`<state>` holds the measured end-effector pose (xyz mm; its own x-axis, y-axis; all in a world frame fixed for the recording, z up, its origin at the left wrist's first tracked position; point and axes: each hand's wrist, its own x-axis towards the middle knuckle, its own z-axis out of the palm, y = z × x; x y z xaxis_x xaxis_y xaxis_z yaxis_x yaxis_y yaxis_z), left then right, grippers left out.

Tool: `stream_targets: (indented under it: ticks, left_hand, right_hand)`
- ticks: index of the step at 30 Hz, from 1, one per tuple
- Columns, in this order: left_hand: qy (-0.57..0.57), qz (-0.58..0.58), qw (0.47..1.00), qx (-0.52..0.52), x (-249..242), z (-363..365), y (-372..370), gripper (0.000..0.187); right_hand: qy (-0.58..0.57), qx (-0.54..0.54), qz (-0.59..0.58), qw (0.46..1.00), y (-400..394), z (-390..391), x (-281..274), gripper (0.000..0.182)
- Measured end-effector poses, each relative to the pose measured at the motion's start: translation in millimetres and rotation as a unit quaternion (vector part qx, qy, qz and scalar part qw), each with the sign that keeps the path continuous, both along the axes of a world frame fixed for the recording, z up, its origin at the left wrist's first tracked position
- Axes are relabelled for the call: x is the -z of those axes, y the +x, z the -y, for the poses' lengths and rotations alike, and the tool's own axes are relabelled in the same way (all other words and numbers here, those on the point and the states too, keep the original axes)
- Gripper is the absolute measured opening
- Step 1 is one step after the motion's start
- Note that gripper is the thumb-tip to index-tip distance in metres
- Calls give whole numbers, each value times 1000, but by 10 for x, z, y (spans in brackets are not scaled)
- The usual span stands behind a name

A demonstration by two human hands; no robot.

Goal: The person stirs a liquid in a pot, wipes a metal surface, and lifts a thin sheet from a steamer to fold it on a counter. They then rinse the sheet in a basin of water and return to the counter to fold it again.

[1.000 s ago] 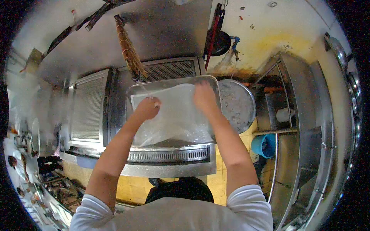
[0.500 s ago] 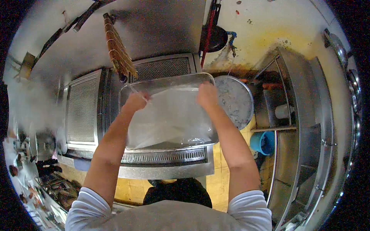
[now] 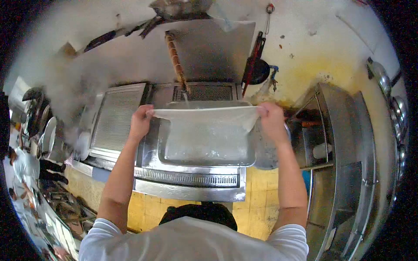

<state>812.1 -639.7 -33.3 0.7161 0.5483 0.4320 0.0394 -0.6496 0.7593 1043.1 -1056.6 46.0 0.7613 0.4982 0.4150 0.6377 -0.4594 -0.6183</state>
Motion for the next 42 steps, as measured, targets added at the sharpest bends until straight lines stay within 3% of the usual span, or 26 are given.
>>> stream_targets:
  ticks: [3,4,11,14,16,20,24,25,29,32,37,42]
  left_hand:
    - [-16,-22,999,-43,-667,-32,-258,19]
    - [-17,34,998,-44,-899,0,-310,20]
    - [-103,240,961,-95,-2079,-271,-786,23]
    - [-106,293,942,-125,-2415,-499,-1183,22]
    - [-36,324,933,-153,-2606,-669,-1509,22]
    - [-9,379,920,-102,-2715,-1364,-2225,18]
    - [-8,365,928,-70,-2684,-2124,-2908,17]
    - [-20,354,933,-69,-2686,-2343,-3077,17]
    - [108,309,934,-142,-2527,-3140,-3679,21]
    - [49,325,936,-126,-2365,-3576,-3990,17]
    - [60,311,935,-159,-2196,-4005,-4440,17]
    - [64,304,934,-176,-2158,-4225,-4647,17]
  right_hand:
    - [125,-22,-43,991,-32,1,-437,17]
    - [172,-29,-45,984,-47,-43,-581,22]
    - [255,-17,32,966,-677,-493,-1926,20]
    - [291,-24,57,955,-1010,-822,-2268,21]
    - [306,-12,52,951,-1349,-1101,-2436,23]
    - [271,-6,122,955,-1930,-1626,-2519,26]
    - [263,-20,91,960,-2638,-2315,-2358,28]
    - [246,-8,83,966,-2799,-2481,-2298,28]
    - [241,-1,45,969,-3486,-3310,-2131,27]
    - [207,-27,32,978,-3764,-3690,-2000,28]
    - [207,-55,-38,976,-4217,-4248,-1904,28]
    - [164,-44,-9,985,-4486,-4385,-1933,26]
